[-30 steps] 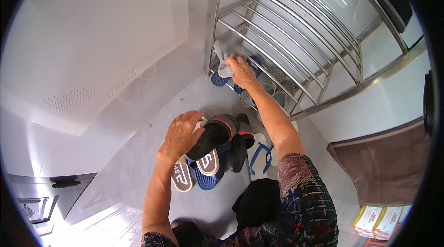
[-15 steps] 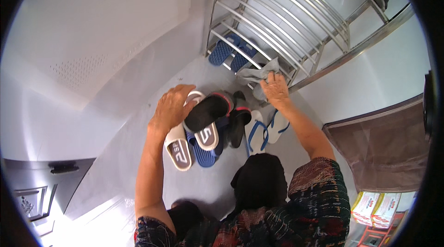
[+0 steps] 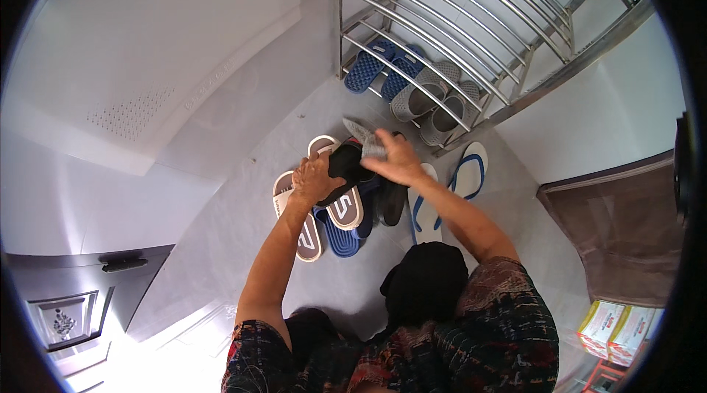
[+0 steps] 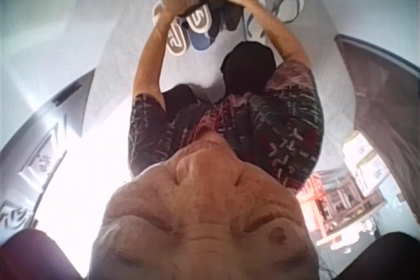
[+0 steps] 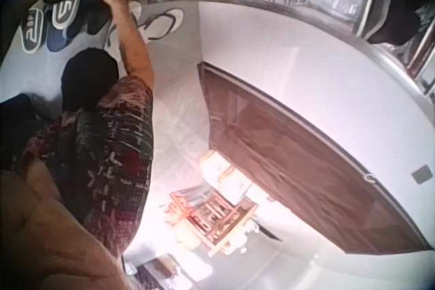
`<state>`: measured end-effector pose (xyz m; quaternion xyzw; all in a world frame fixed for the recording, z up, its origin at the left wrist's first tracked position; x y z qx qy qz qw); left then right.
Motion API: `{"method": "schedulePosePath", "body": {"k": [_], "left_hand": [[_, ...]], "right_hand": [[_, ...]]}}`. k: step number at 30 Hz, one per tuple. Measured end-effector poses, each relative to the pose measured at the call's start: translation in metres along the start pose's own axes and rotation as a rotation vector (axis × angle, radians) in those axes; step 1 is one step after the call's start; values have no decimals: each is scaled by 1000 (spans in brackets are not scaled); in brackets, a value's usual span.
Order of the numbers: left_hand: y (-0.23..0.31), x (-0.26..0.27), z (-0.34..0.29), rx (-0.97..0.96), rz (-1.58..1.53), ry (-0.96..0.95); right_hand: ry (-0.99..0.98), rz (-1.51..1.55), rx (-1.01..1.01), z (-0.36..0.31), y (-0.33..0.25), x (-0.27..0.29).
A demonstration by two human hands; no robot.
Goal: The person wipes the wall and a metal shoe rack with a cloth. They then pick up several pairs of slippers from the rack and the floor, wiping each one individually with the cloth before placing them back on the rack.
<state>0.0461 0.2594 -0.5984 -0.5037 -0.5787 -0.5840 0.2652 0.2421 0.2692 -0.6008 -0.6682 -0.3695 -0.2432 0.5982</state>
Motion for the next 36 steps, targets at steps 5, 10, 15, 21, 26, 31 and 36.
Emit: {"method": "schedulePosePath", "body": {"k": [5,10,15,21,26,31,36], "left_hand": [[2,-5,-1,57,-120,42],[3,-12,-1,155,-626,-209],[31,2,-4,156,-1623,-260],[50,38,-20,101,-1816,-388],[14,43,-10,-267,-1356,22],[58,80,-25,-180,-1420,-26],[80,109,-42,-167,-1563,-68]], "right_hand": [[231,-51,-55,-1,22,-26],[508,168,121,-3,3,8],[675,270,347,-19,-51,52],[368,350,574,-37,-119,91],[279,-200,952,-91,-214,80],[588,-259,910,-63,-239,112],[664,87,614,-6,-190,168]]}}
Point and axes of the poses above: each hand's wrist, its own z-axis towards the middle knuckle, its own x-axis out of the back of the hand, y = z × x, the point moved 7 cm from there along z, towards the middle knuckle, and after that the axes turned 2 degrees about z, right-handed, at the moved point
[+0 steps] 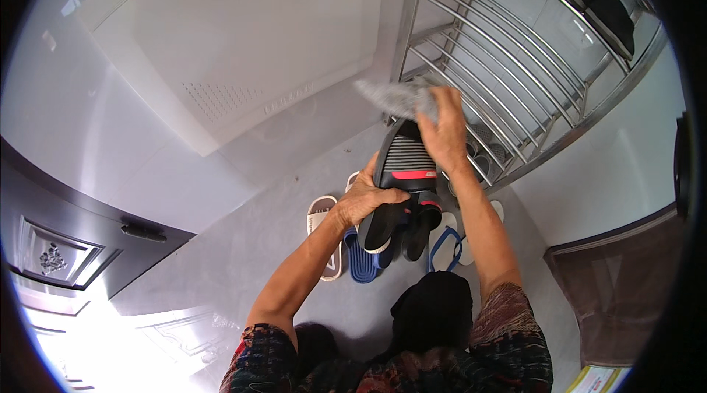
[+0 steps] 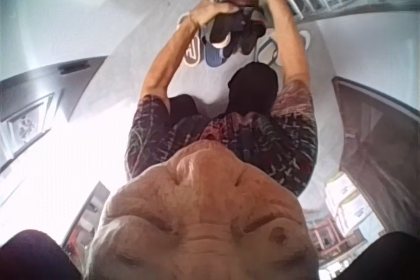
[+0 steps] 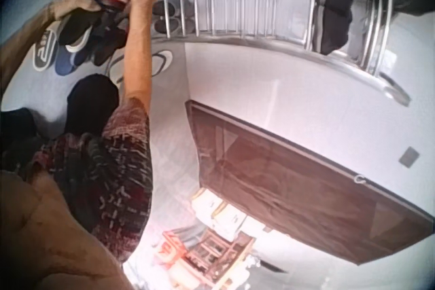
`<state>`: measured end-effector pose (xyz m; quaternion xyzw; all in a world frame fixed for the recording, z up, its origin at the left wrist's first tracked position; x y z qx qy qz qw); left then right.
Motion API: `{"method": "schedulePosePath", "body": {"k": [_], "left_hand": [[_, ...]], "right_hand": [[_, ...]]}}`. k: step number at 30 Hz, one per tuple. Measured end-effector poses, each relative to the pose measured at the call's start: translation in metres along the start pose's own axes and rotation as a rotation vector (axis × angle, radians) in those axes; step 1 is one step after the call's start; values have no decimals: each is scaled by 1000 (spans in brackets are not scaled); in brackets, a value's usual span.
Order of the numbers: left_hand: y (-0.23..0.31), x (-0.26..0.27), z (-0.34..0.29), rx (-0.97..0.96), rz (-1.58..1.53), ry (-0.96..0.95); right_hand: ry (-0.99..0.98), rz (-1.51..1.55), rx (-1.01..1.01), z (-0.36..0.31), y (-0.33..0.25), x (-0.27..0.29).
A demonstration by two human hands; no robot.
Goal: The person wipes the wall and a metal shoe rack with a cloth. They then pick up several pairs of slippers from the rack and the floor, wiping each one individually with the cloth before placing them back on the rack.
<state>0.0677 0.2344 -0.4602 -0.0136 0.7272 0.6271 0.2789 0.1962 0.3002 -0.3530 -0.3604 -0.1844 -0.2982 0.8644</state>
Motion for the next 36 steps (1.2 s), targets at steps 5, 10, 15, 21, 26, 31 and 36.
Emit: {"method": "schedulePosePath", "body": {"k": [5,10,15,21,26,31,36], "left_hand": [[6,12,-4,50,-63,20],[0,35,-5,-107,53,86],[7,6,-12,80,-225,6],[-10,20,-5,86,-495,-123],[-12,23,3,56,-544,96],[-22,39,12,48,-693,9],[-17,17,11,87,-558,225]], "right_hand": [[30,75,186,-8,-55,26],[-358,-135,427,-57,-105,-11],[-13,244,-166,-11,6,13],[53,-133,262,-26,-71,13],[-329,7,290,-77,-85,-15],[-634,178,302,-132,-76,-17],[-143,-49,135,-71,-54,-20]]}}
Point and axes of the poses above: each hand's wrist, its own z-axis towards the middle knuckle, its own x-axis out of the back of the hand, y = z × x, the point moved 7 cm from there along z, towards the middle knuckle, and after that the axes turned 2 degrees about z, right-handed, at the moved point
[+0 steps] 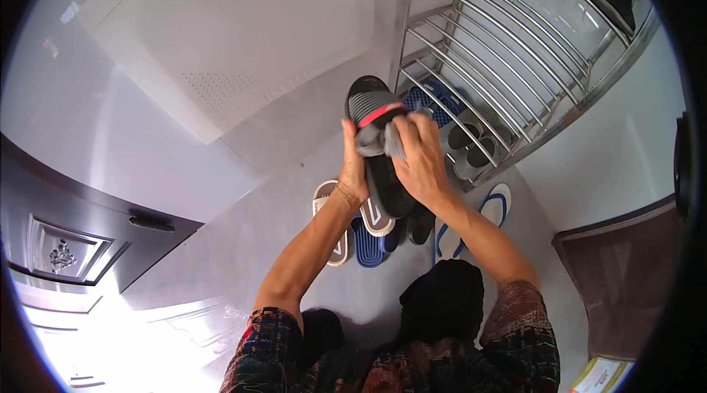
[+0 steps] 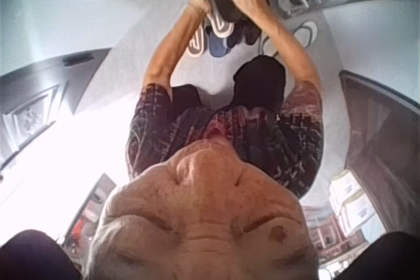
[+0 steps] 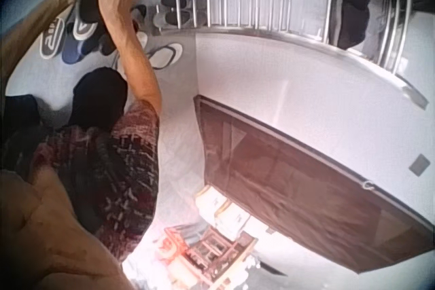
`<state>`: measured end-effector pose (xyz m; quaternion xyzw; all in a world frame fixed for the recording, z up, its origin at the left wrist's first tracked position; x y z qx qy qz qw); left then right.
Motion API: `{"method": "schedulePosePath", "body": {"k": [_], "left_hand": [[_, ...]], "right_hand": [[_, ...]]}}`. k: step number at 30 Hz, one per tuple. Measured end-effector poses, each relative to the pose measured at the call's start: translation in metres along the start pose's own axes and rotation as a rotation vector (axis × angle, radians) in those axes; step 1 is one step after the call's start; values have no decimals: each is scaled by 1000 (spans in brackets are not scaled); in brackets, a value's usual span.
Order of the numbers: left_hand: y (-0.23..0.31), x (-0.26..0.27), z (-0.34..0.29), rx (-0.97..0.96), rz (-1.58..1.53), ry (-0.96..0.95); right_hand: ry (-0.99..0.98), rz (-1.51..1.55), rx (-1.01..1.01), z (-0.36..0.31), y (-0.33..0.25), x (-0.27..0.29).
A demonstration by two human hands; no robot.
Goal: The person wipes the wall and a metal shoe rack with a cloth. They then pick up several pairs of slippers from the rack and the floor, wiping each one individually with the cloth before placing them back on the rack.
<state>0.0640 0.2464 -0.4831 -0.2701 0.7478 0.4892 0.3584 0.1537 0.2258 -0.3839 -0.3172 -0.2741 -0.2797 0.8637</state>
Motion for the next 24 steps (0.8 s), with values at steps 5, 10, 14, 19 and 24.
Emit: {"method": "schedulePosePath", "body": {"k": [5,10,14,19,24], "left_hand": [[21,11,6,-143,-83,-56],[46,31,2,-127,-129,-178],[42,20,-7,-60,-171,-329],[23,5,-11,17,-57,-286],[22,-4,-5,-170,176,-43]], "right_hand": [[-184,102,71,-2,-26,-30],[-460,318,205,-52,-36,-14],[-399,444,123,-54,-13,8],[100,199,-147,9,22,47],[211,158,-256,26,43,13]]}}
Point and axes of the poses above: each hand's wrist, its own z-axis towards the middle knuckle, its own x-axis out of the back of the hand, y = z × x, the point moved 7 cm from there along z, towards the middle knuckle, and after that the axes turned 2 degrees about z, right-handed, at the moved point
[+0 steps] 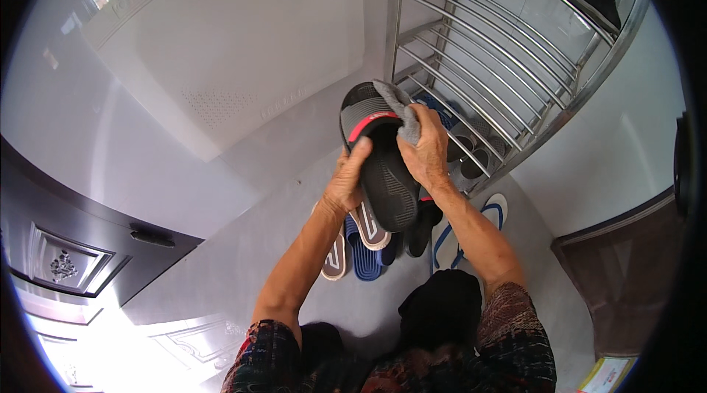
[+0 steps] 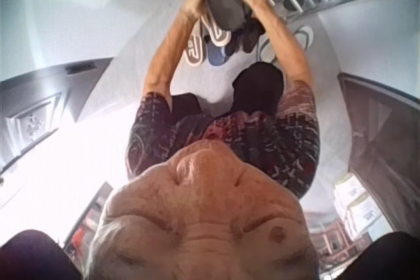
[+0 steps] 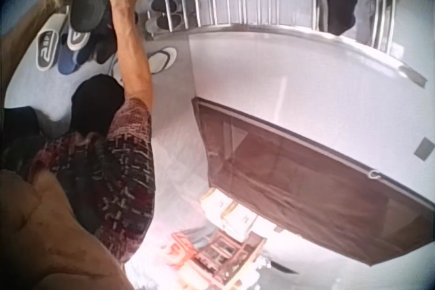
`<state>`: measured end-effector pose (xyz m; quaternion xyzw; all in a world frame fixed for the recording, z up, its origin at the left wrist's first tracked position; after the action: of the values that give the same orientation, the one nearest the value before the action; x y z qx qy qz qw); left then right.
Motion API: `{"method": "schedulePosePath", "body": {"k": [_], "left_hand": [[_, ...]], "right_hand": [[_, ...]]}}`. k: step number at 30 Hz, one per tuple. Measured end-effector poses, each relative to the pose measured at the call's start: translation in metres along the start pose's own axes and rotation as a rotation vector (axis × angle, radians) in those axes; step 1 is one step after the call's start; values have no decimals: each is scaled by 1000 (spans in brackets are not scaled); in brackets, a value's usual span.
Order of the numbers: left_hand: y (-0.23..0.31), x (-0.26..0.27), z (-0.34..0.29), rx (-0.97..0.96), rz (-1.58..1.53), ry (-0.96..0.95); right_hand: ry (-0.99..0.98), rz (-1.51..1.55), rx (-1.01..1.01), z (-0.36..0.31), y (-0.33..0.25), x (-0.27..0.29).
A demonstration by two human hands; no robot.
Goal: The person wipes the wall and a metal shoe rack with a cloth. They then pick up several pairs of slippers from the rack and the floor, wiping each one individually with the cloth before placing them back on the rack.
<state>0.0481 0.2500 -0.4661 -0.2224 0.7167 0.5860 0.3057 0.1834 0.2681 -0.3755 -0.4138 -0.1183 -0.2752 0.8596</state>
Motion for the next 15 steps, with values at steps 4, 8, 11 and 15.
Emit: {"method": "schedulePosePath", "body": {"k": [4,8,11,15], "left_hand": [[57,1,-29,-620,852,509],[31,-41,-28,-347,752,231],[21,-22,-13,-258,538,258],[15,-25,1,-108,-365,-28]], "right_hand": [[170,-27,-56,8,18,15],[203,-10,-76,-1,19,9],[136,36,18,-17,-11,2],[2,61,253,-51,-36,-11]]}}
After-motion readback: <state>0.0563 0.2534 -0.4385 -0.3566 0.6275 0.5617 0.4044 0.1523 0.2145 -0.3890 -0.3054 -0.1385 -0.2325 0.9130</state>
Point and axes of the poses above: each hand's wrist, its own z-axis towards the middle knuckle, its own x-axis out of the back of the hand, y = z × x, the point moved 7 cm from there along z, towards the middle knuckle, and after that the axes turned 2 degrees about z, right-handed, at the moved point
